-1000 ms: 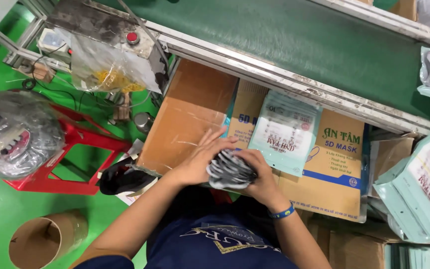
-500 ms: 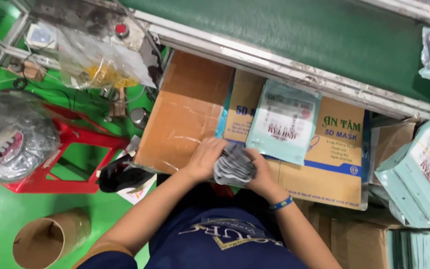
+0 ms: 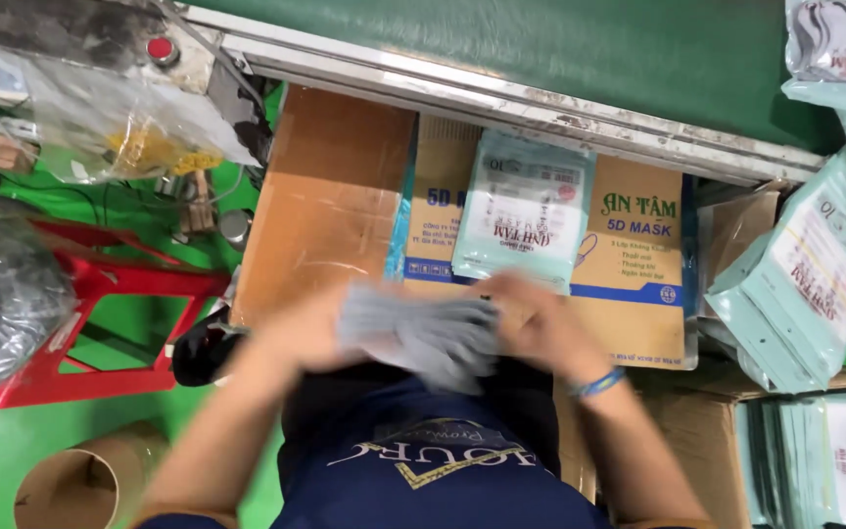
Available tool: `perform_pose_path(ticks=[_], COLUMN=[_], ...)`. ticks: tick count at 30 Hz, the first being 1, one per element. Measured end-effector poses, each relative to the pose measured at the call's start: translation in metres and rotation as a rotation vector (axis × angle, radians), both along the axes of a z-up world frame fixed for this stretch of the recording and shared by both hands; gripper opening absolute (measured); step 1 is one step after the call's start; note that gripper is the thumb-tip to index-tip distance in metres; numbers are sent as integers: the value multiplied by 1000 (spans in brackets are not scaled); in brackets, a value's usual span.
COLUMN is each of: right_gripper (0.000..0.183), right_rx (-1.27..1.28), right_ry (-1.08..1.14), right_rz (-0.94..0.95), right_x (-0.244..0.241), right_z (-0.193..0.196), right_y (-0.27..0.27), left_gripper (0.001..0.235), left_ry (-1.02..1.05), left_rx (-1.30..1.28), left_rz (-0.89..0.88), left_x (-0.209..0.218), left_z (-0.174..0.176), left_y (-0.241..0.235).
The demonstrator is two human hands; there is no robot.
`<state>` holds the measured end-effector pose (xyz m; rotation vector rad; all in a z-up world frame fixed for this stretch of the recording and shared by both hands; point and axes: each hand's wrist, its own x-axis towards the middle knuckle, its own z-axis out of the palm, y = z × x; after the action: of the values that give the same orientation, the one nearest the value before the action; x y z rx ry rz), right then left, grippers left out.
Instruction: The person packages face masks by picking them up from a conveyor belt, stacking them, and placing them into individual plastic pouches.
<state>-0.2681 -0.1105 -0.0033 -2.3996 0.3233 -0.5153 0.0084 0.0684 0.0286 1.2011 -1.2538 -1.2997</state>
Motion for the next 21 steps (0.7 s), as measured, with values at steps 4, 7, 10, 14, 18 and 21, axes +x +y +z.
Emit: perform_pose_path(ticks=[4, 7, 10, 14, 18, 21], right_gripper=[34, 30, 15, 12, 27, 35], right_rx=[-320, -507, -628, -719, -754, -733], right_ry=[171, 284, 374, 429, 347, 300], right_rz=[-185, -155, -167, -256, -347, -262], right_x=[-16, -12, -6, 2, 19, 28], right_z=[-14, -19, -29, -45, -29, -25], right_y=[-50, -45, -40, -49, -48, -53], left_gripper=[70, 82, 96, 64, 52, 49], left_ry=[-765, -596, -648, -861, -981, -911], left_rx=[151, -56, -44, -16, -5, -7], left_rz=[76, -269, -456, -545, -574, -541], left_x=[62, 6, -71, -109, -112, -111], left_z=[-47, -21, -91, -102, -92, -95], left_y=[-27, -57, -105, -117, -114, -113])
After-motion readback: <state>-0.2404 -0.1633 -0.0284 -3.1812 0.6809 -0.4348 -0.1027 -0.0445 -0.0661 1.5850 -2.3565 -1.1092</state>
